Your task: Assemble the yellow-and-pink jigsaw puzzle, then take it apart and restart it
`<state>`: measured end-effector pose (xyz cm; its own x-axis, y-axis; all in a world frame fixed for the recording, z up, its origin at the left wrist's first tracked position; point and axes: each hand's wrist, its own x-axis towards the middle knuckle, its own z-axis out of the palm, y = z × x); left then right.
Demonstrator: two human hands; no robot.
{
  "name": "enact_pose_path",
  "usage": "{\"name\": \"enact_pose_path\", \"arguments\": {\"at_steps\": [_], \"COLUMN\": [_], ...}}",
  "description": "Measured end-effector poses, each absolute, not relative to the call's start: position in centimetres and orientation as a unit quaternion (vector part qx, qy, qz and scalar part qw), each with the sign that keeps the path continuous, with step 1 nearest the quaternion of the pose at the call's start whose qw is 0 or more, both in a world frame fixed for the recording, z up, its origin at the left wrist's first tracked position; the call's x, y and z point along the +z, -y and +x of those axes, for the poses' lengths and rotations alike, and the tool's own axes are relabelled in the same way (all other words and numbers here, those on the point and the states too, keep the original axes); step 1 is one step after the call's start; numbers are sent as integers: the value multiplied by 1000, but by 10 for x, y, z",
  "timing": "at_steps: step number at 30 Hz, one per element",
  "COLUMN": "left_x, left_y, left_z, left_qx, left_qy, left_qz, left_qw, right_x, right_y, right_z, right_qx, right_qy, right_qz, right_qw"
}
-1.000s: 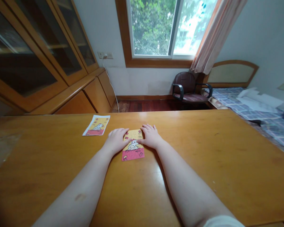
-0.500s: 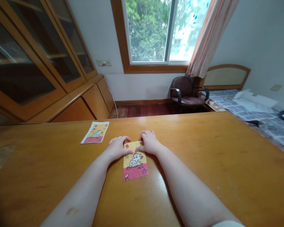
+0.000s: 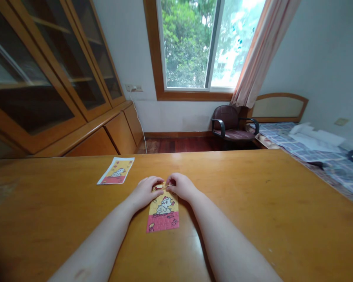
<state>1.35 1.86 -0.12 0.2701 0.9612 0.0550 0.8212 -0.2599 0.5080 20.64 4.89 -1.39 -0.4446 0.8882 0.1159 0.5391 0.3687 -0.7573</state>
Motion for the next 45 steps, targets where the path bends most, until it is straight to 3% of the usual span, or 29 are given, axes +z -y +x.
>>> {"name": "enact_pose_path", "arguments": {"at_steps": [10, 17, 22, 37, 45], "left_x": [-4, -11, -7, -3, 1], "left_y": [-21, -26, -21, -21, -16], "left_z": [14, 12, 14, 15, 19], "left_qx": [187, 226, 298, 332, 313], "left_qy": [-518, -557, -537, -537, -514], "left_qz": [813, 771, 748, 738, 754], "left_qw": [186, 211, 252, 238, 265], "right_x": [-16, -20, -21, -13, -12], "right_y": [-56, -61, -59, -49, -47], "right_z": [203, 207, 206, 200, 204], "right_qx": [333, 342, 350, 417, 243], "right_qy": [732, 696, 719, 686, 762], "right_qz": [-436, -441, -412, -455, -446], "right_qw": [403, 452, 437, 385, 402]}}
